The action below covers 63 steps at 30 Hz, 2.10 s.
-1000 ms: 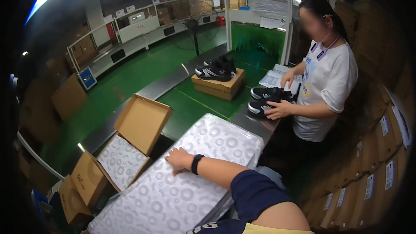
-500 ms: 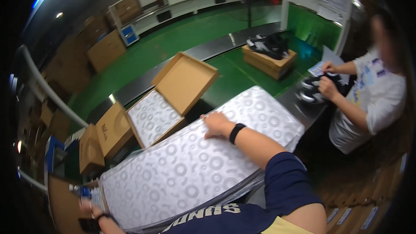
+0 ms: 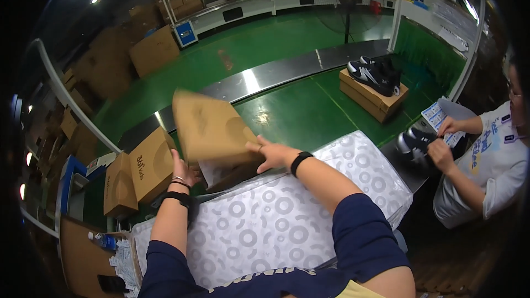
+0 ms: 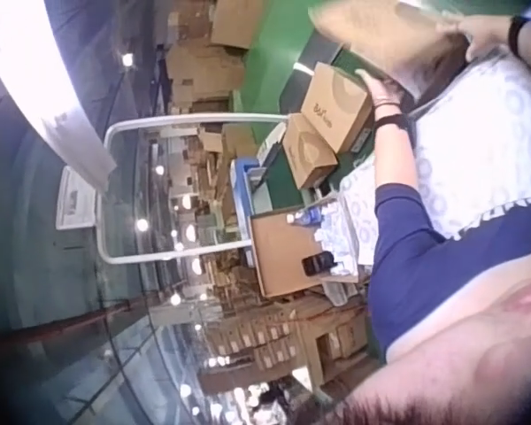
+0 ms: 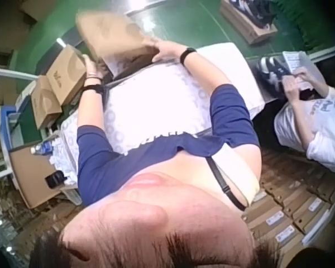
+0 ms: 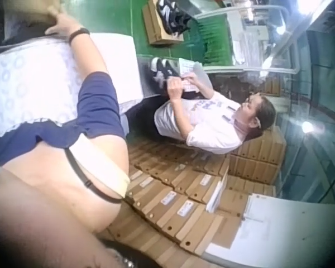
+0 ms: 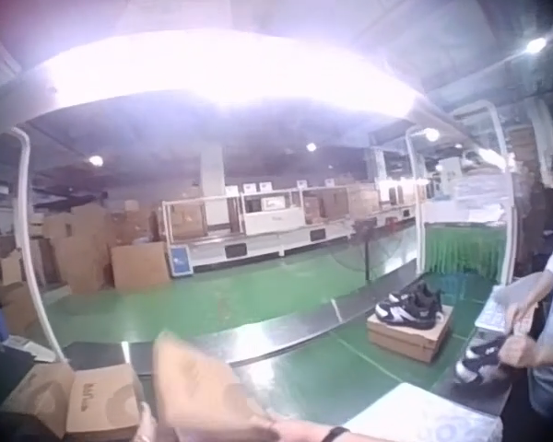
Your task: The recorder is packing athletic shoes into boxes in a shoe manufacturing facility.
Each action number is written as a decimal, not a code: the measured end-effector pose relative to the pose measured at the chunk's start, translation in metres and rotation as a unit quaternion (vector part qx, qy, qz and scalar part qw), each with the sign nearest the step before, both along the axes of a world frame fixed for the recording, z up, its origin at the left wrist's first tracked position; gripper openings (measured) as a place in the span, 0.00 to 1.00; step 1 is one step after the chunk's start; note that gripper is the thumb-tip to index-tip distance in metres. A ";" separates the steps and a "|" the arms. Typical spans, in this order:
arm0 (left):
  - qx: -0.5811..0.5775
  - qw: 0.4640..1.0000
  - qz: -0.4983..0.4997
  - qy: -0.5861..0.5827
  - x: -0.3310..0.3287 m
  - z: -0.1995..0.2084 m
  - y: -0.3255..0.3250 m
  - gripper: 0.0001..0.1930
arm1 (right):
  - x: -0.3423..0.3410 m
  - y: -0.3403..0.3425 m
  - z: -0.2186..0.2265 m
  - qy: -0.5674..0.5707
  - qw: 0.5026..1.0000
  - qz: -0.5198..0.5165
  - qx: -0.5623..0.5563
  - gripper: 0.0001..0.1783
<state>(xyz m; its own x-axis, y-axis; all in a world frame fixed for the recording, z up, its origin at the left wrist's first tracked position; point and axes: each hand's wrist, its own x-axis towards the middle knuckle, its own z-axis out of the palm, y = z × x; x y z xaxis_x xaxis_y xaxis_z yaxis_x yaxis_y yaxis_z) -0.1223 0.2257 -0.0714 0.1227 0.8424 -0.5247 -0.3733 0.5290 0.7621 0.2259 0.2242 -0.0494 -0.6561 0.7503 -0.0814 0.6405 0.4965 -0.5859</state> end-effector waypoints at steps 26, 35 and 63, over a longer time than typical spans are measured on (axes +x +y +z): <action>0.154 0.554 -0.155 0.803 0.020 -0.015 -0.009 0.33 | 0.409 0.142 -0.081 0.501 0.330 -0.798 0.058 0.29; 0.315 0.506 -0.347 0.724 0.198 0.024 -0.005 0.33 | 0.249 0.141 -0.023 0.417 0.669 -0.552 -0.271 0.22; 0.144 0.567 -0.409 0.700 0.176 0.033 -0.099 0.32 | 0.242 -0.075 0.009 -0.179 0.895 -0.395 -0.107 0.57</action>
<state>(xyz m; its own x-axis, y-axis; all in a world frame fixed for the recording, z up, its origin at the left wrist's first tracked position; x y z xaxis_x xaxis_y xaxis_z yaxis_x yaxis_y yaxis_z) 0.0540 0.1265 -0.0384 0.1663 0.8800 -0.4449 0.9855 -0.1323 0.1065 0.4676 0.1488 -0.0407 0.1682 0.9106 -0.3776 0.9078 -0.2924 -0.3007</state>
